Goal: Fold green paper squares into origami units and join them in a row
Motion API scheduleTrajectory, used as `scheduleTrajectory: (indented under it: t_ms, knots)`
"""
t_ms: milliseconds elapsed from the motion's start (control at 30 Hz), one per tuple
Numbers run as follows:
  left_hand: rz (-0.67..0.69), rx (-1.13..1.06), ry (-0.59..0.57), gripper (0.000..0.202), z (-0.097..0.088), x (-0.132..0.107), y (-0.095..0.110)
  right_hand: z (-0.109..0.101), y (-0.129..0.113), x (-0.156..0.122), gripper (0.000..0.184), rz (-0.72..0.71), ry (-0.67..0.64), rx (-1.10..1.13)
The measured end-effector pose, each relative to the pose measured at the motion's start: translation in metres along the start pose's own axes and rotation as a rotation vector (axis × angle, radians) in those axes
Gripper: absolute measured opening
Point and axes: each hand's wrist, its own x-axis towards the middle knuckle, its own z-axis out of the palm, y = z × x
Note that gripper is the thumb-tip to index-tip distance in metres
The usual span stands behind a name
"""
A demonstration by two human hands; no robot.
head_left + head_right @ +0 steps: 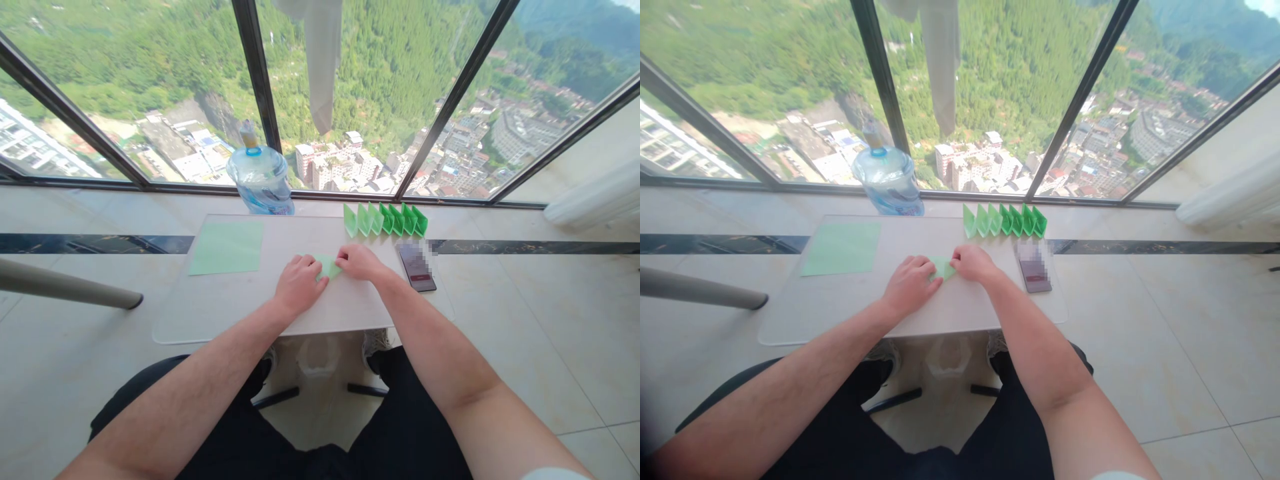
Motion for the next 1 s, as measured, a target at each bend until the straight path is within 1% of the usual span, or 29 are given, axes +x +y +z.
scheduleTrajectory:
  t_ms: [233, 333, 567, 800, 833, 933, 1000]
  knots:
    - [0.019, 0.023, 0.010, 0.019, -0.001, -0.001, 0.001, 0.006, -0.009, 0.002, 0.016, 0.079, 0.036, -0.078]
    - [0.027, 0.031, 0.019, 0.019, -0.001, -0.002, 0.001, 0.008, -0.010, 0.001, 0.017, 0.091, 0.050, -0.092]
    - [0.028, 0.038, 0.024, 0.017, -0.001, -0.003, 0.000, 0.012, -0.013, 0.003, 0.019, 0.126, 0.038, -0.123]
    - [0.030, 0.052, 0.008, 0.018, -0.003, -0.005, 0.003, 0.014, -0.015, 0.003, 0.018, 0.133, 0.075, -0.143]
    - [0.031, 0.052, 0.010, 0.020, -0.003, -0.005, 0.003, 0.014, -0.015, 0.002, 0.018, 0.128, 0.079, -0.140]
    - [0.045, 0.059, 0.003, 0.037, -0.002, -0.006, 0.003, 0.014, -0.014, 0.002, 0.020, 0.126, 0.086, -0.132]
    - [0.063, 0.078, -0.018, 0.039, -0.003, -0.006, 0.002, 0.014, -0.015, 0.002, 0.020, 0.133, 0.081, -0.127]
